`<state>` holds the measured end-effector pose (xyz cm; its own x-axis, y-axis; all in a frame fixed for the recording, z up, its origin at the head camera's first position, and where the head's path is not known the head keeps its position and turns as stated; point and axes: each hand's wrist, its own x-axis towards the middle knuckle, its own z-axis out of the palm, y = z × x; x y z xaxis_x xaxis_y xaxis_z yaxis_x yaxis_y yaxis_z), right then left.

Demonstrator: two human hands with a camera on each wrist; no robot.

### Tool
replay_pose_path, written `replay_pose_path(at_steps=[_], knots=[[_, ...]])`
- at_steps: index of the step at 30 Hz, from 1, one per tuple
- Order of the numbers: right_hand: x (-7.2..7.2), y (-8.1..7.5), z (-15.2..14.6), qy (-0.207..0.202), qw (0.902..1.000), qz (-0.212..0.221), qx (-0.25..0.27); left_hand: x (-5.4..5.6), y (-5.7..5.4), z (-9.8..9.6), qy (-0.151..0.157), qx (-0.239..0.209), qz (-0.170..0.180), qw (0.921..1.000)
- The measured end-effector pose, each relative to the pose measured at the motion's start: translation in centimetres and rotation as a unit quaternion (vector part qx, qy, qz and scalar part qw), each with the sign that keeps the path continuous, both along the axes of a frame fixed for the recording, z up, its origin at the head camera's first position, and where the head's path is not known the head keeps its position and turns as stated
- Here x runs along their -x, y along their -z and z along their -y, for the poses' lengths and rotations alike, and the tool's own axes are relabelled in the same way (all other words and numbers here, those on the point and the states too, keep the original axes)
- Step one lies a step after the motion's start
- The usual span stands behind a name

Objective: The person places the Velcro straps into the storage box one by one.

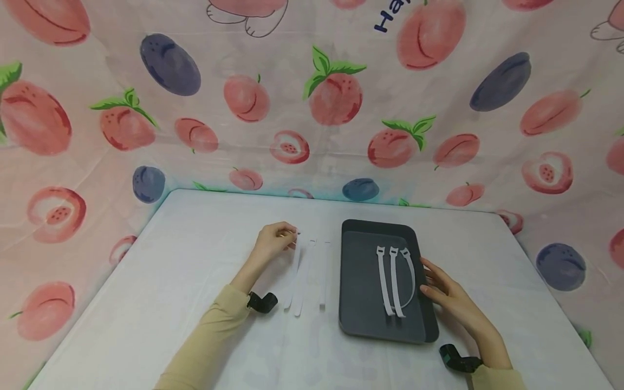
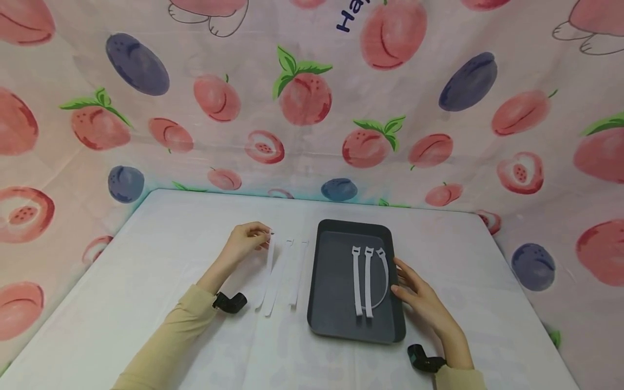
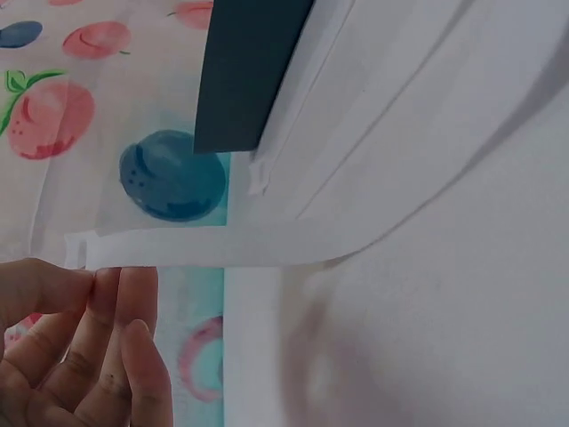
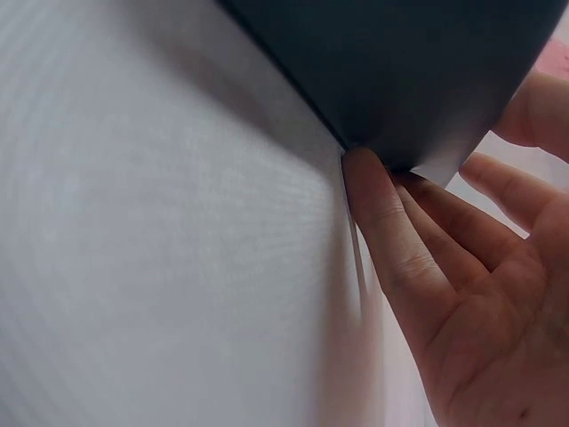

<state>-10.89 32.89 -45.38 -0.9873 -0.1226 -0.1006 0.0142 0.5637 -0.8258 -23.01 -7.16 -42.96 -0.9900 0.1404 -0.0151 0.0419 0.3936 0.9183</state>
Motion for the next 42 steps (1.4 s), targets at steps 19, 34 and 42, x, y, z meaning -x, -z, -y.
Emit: replay_pose_path(at_steps=[19, 34, 42], knots=[[0.0, 0.2, 0.2, 0.004, 1.0, 0.005, 0.003, -2.9, -2.9, 1.4, 0.03, -0.003, -0.039, 0.9988], [0.0, -0.1, 0.1, 0.004, 1.0, 0.006, -0.004, -5.3, -5.3, 2.4, 0.052, 0.019, -0.064, 0.9964], [0.1, 0.1, -0.1, 0.007, 1.0, 0.005, 0.0, -6.2, -6.8, 1.8, 0.067, 0.016, -0.079, 0.9945]])
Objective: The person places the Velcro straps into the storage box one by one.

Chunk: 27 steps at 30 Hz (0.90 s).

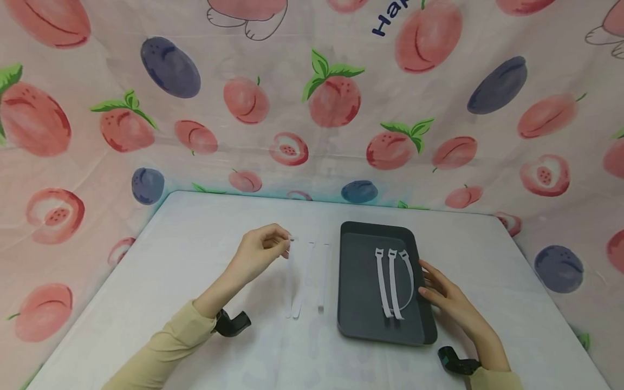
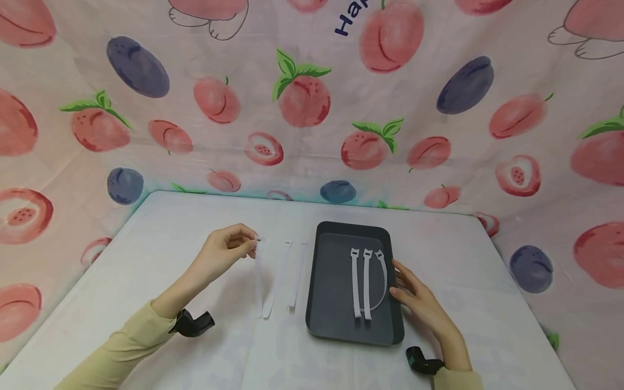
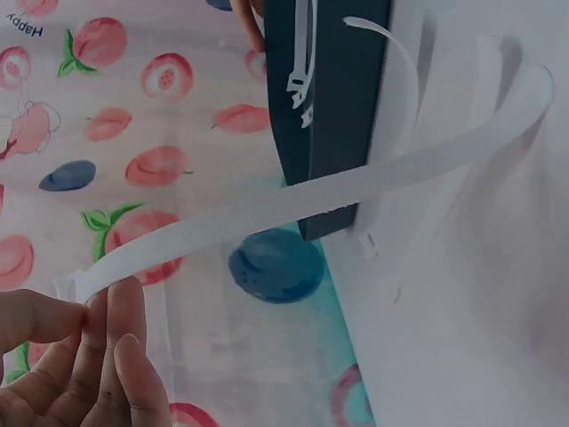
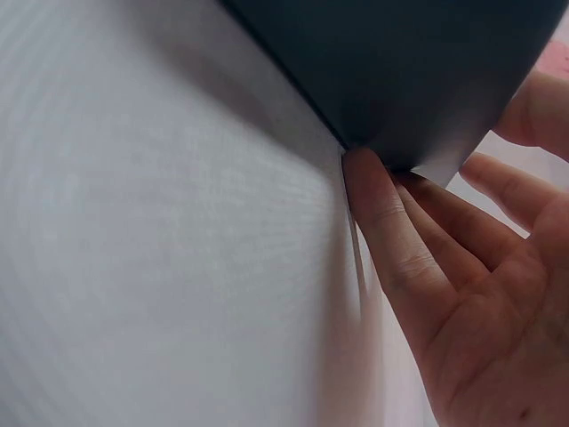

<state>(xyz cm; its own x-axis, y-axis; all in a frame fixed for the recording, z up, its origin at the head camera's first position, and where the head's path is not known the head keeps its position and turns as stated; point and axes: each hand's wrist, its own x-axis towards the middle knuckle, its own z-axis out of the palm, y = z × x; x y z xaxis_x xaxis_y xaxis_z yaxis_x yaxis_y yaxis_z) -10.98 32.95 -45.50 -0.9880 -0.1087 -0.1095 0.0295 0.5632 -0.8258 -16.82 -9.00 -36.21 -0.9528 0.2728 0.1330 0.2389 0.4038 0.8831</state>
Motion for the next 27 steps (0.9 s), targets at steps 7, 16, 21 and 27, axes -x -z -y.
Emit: replay_pose_path(at_steps=[7, 16, 21, 27], knots=[[-0.1, 0.0, 0.1, 0.0, 1.0, -0.001, -0.002, -0.6, -1.3, -0.7, 0.029, -0.002, -0.017, 0.9994], [-0.1, -0.2, 0.3, -0.002, 1.0, 0.0, -0.009, -0.8, -2.5, -3.1, 0.066, -0.021, -0.012, 0.9975], [-0.2, -0.1, 0.1, -0.004, 1.0, -0.003, -0.006, -0.2, -2.4, -5.3, 0.091, -0.021, -0.012, 0.9956], [-0.1, -0.1, -0.1, -0.002, 1.0, 0.0, -0.003, 0.0, -2.8, -8.0, 0.138, -0.015, -0.02, 0.9901]])
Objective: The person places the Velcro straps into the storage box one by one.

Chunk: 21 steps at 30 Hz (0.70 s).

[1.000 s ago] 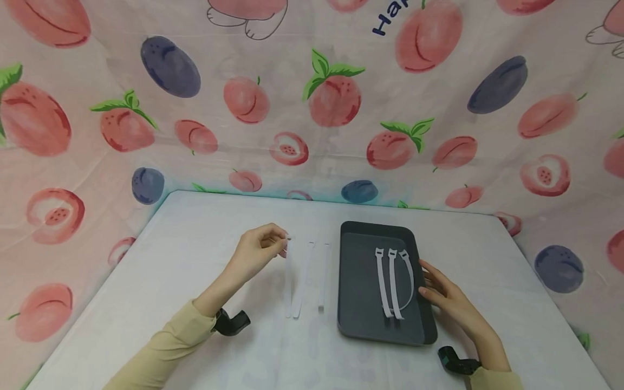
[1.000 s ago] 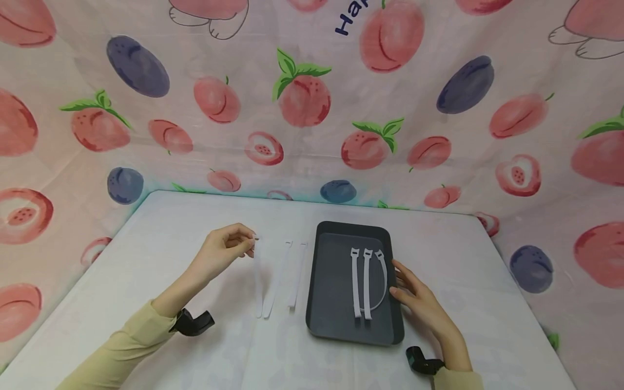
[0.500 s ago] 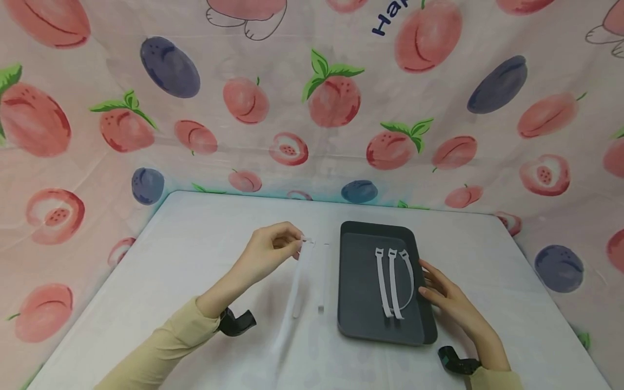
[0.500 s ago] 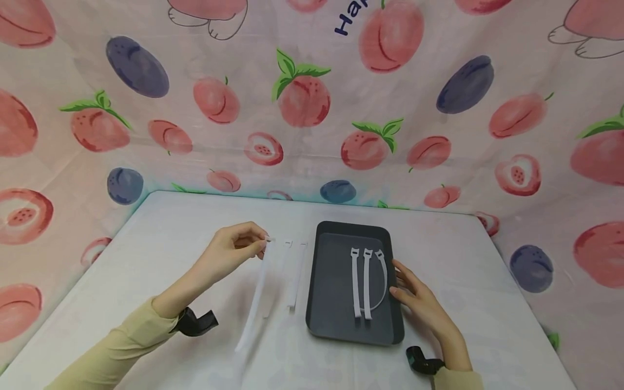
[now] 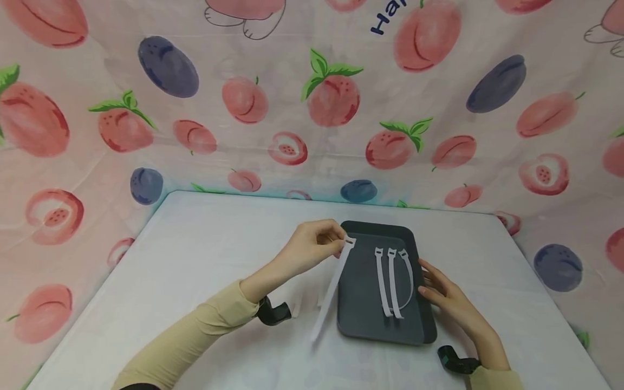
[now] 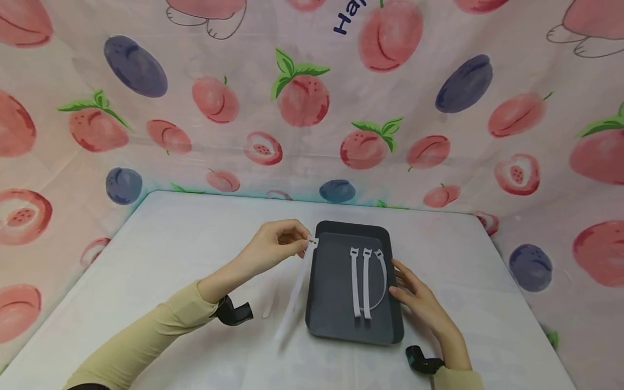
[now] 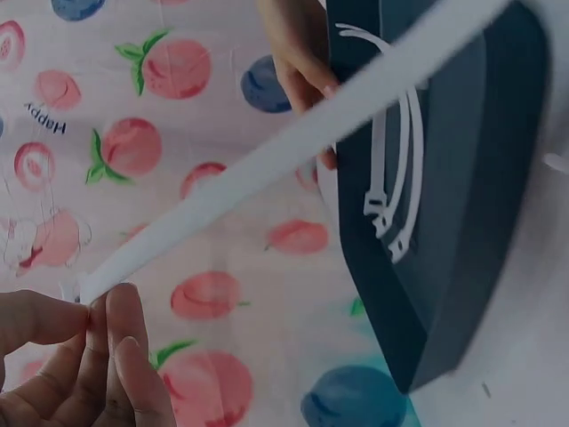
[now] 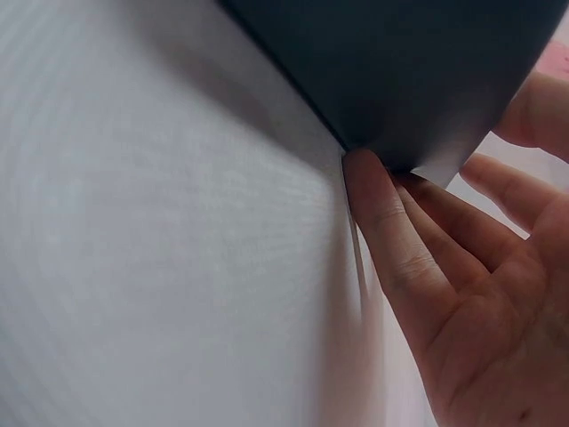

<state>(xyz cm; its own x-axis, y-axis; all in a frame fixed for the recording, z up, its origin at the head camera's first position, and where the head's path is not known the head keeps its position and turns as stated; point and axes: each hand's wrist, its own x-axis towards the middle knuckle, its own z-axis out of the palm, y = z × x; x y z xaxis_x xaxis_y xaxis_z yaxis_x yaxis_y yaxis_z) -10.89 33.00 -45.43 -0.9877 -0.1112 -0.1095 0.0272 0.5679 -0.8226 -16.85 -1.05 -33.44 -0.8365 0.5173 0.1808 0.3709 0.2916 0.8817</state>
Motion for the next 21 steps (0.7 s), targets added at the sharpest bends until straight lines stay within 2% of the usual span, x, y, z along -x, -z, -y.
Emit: replay_pose_path(at_steps=[6, 10, 15, 21], knots=[[0.0, 0.1, -0.1, 0.001, 1.0, 0.004, 0.002, 0.2, -0.4, -2.3, 0.044, -0.01, 0.003, 0.999], [0.1, 0.1, -0.1, 0.002, 1.0, 0.003, 0.003, 0.4, -0.4, -3.6, 0.059, -0.011, -0.009, 0.9981], [0.1, 0.0, -0.1, 0.002, 1.0, 0.003, 0.006, 0.9, -0.2, -5.1, 0.072, -0.01, -0.008, 0.9973], [0.1, -0.1, 0.0, 0.001, 1.0, 0.008, 0.006, 1.6, 0.3, -6.4, 0.066, 0.006, 0.002, 0.9978]])
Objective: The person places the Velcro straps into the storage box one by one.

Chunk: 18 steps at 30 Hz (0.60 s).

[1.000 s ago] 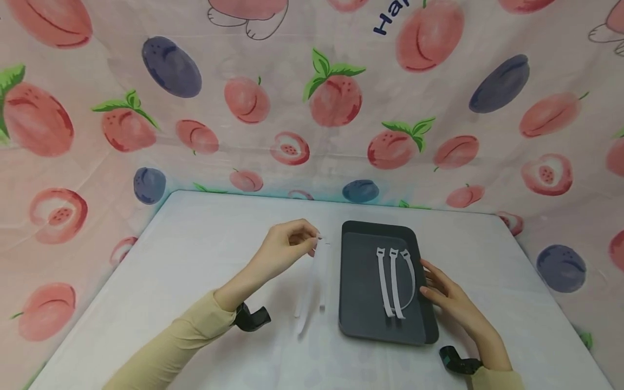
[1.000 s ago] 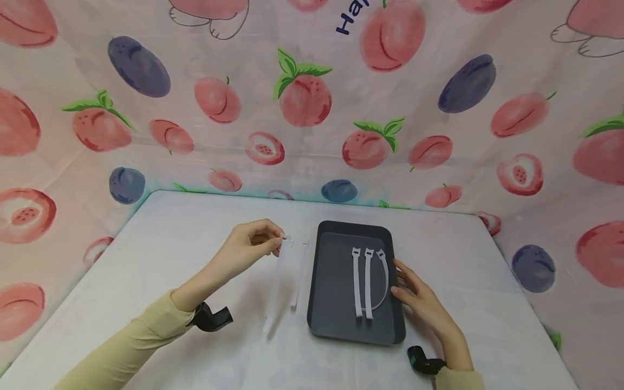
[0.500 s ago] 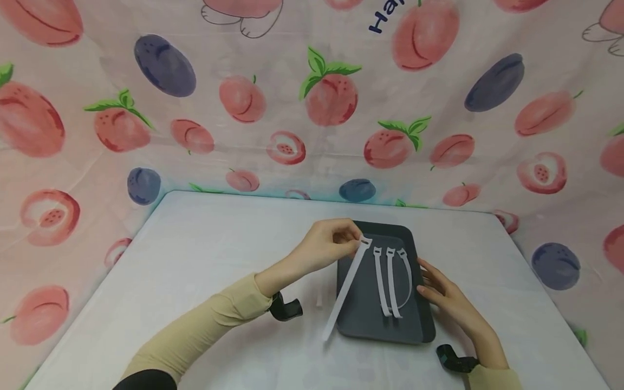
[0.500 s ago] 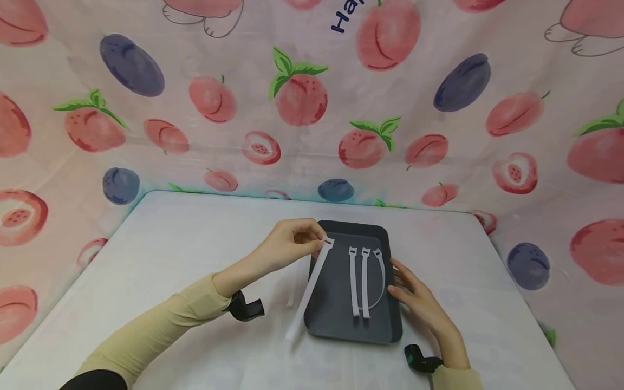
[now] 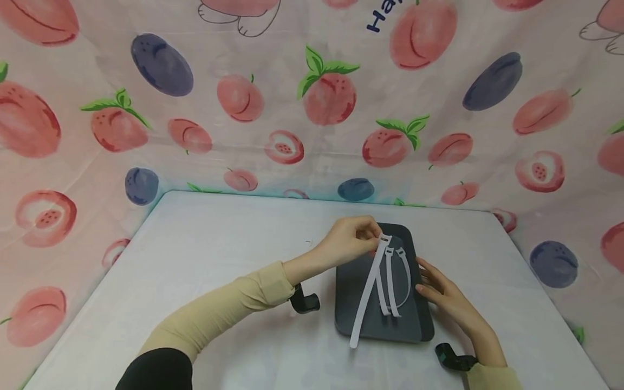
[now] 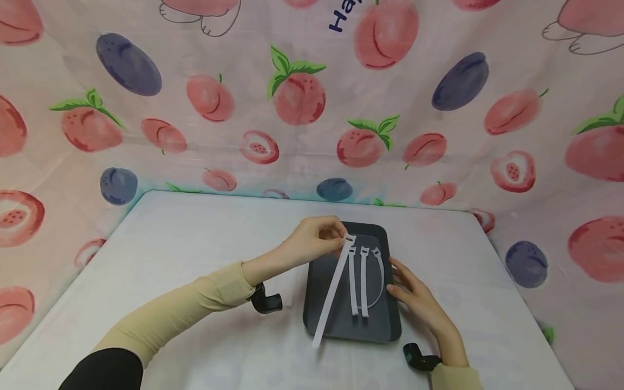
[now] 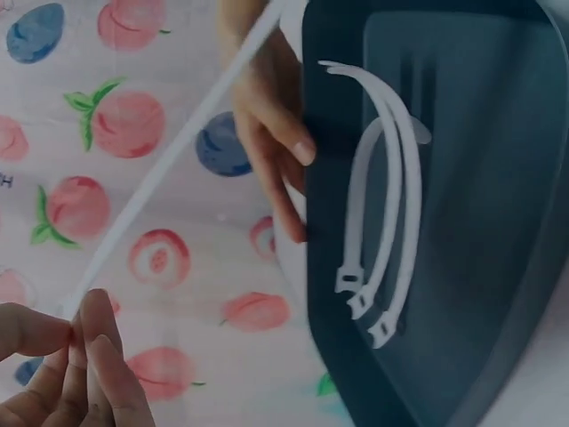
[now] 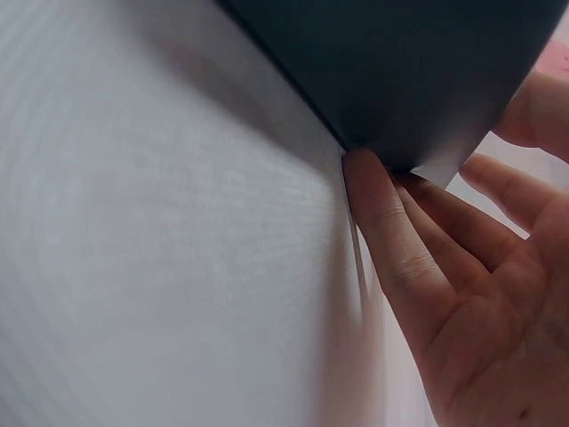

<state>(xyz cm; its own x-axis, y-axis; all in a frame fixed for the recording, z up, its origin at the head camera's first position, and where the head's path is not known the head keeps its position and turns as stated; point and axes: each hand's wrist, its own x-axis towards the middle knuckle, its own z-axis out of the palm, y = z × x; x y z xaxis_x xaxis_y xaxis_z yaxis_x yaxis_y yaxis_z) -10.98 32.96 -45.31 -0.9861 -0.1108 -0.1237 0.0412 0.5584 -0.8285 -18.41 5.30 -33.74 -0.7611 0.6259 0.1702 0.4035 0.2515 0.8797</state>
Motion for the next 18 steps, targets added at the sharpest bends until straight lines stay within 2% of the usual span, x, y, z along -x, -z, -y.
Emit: replay_pose_path(at_steps=[7, 14, 18], knots=[[0.0, 0.0, 0.1, 0.002, 1.0, 0.003, 0.0, 1.6, 1.1, -0.9, -0.018, 0.0, 0.013, 0.9998], [-0.1, 0.0, 0.0, -0.001, 1.0, 0.001, -0.001, 3.1, 2.8, -1.2, -0.035, 0.001, 0.071, 0.9968], [0.0, 0.1, 0.0, 0.005, 1.0, 0.002, 0.001, 3.8, 3.7, -1.4, -0.044, 0.005, 0.092, 0.9947]])
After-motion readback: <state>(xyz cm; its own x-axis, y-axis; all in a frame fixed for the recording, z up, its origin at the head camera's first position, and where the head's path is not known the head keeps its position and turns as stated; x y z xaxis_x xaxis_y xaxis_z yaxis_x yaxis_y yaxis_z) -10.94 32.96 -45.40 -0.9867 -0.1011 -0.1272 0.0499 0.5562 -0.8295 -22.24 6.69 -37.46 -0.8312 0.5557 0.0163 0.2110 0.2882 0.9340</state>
